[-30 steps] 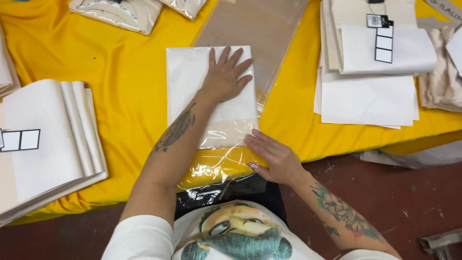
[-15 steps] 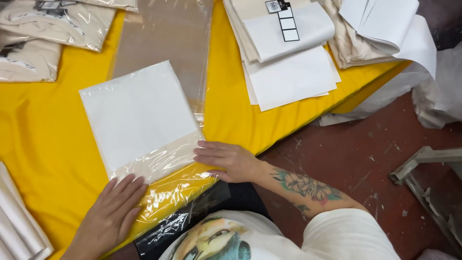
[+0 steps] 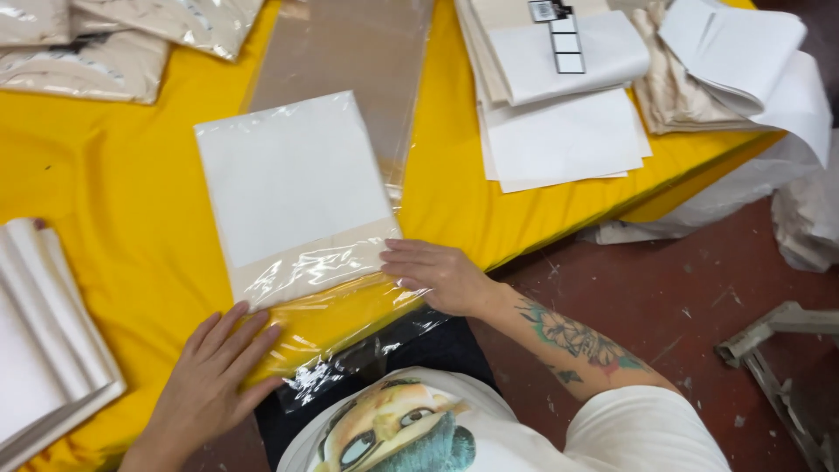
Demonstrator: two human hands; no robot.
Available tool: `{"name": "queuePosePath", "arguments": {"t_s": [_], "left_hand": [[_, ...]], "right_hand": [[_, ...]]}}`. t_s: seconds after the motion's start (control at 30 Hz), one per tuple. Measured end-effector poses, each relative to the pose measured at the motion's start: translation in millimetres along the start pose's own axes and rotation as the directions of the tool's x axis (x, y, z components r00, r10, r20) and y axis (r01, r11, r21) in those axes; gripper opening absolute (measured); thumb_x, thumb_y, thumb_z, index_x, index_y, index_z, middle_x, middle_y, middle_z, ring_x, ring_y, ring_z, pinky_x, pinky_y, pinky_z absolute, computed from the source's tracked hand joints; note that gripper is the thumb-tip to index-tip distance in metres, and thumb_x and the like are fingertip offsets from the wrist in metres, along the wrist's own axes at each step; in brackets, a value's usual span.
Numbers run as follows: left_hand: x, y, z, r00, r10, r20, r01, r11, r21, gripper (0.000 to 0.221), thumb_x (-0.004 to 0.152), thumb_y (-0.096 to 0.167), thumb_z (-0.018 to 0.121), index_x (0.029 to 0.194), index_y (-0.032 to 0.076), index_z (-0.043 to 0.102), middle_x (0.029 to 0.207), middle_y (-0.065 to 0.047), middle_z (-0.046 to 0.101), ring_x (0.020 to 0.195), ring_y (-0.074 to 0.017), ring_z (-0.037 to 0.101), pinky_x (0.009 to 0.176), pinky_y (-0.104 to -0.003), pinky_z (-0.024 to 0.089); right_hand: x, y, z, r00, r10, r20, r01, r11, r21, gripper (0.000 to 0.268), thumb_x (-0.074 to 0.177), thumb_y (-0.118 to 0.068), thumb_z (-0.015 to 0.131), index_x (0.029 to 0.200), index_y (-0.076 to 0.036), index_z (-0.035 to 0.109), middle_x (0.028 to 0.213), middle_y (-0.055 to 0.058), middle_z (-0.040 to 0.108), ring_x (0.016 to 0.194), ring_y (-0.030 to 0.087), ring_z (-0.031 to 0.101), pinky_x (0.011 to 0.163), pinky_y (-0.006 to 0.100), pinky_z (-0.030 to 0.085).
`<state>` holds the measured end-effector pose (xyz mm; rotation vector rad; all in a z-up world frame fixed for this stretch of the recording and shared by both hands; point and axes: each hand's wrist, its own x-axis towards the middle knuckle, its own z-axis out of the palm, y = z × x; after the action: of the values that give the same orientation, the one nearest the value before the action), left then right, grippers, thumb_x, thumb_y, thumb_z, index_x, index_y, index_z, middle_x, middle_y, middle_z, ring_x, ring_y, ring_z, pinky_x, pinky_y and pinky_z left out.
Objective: Packing folded t-shirts into individual clear plastic bags at a packaging station.
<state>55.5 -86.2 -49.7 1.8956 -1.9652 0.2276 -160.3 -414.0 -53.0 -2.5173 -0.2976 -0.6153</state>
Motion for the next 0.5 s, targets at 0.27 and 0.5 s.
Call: {"name": "queuePosePath", "arguments": {"t_s": [0.27,0.5], "left_hand": [[6.6,23.7,28.7,0.934,-0.083,-0.349,0.108,0.993,0.054,0.028,0.106,0.022,0.049,0.113,0.017,0.076,0.113,-0.004,0.074,0.117,-0.0285,0.068,0.106,-0.05,0.048],[20.3,19.0,39.2,0.764,-0.567,-0.307,0.452,0.81,-0.372,0.022,0.103,0.014,0.056,0.11,0.016,0.076,0.095,0.001,0.077,0.095,-0.0209,0.075,0.091,-0.038,0.06]], "right_hand": [[7.6,-18.7,-0.7,0.919,0.252,-0.304,-0.226,0.967,0.119,0.029,0.103,-0.029,0.058,0.102,-0.011,0.08,0.108,0.006,0.078,0.104,0.029,0.074,0.094,0.038,0.059],[1.7,4.5,26.2,0.799,0.434,-0.416,-0.47,0.882,0.017,0.034,0.111,-0.026,0.056,0.089,-0.012,0.077,0.086,0.0,0.069,0.083,0.022,0.07,0.082,0.033,0.058]]}}
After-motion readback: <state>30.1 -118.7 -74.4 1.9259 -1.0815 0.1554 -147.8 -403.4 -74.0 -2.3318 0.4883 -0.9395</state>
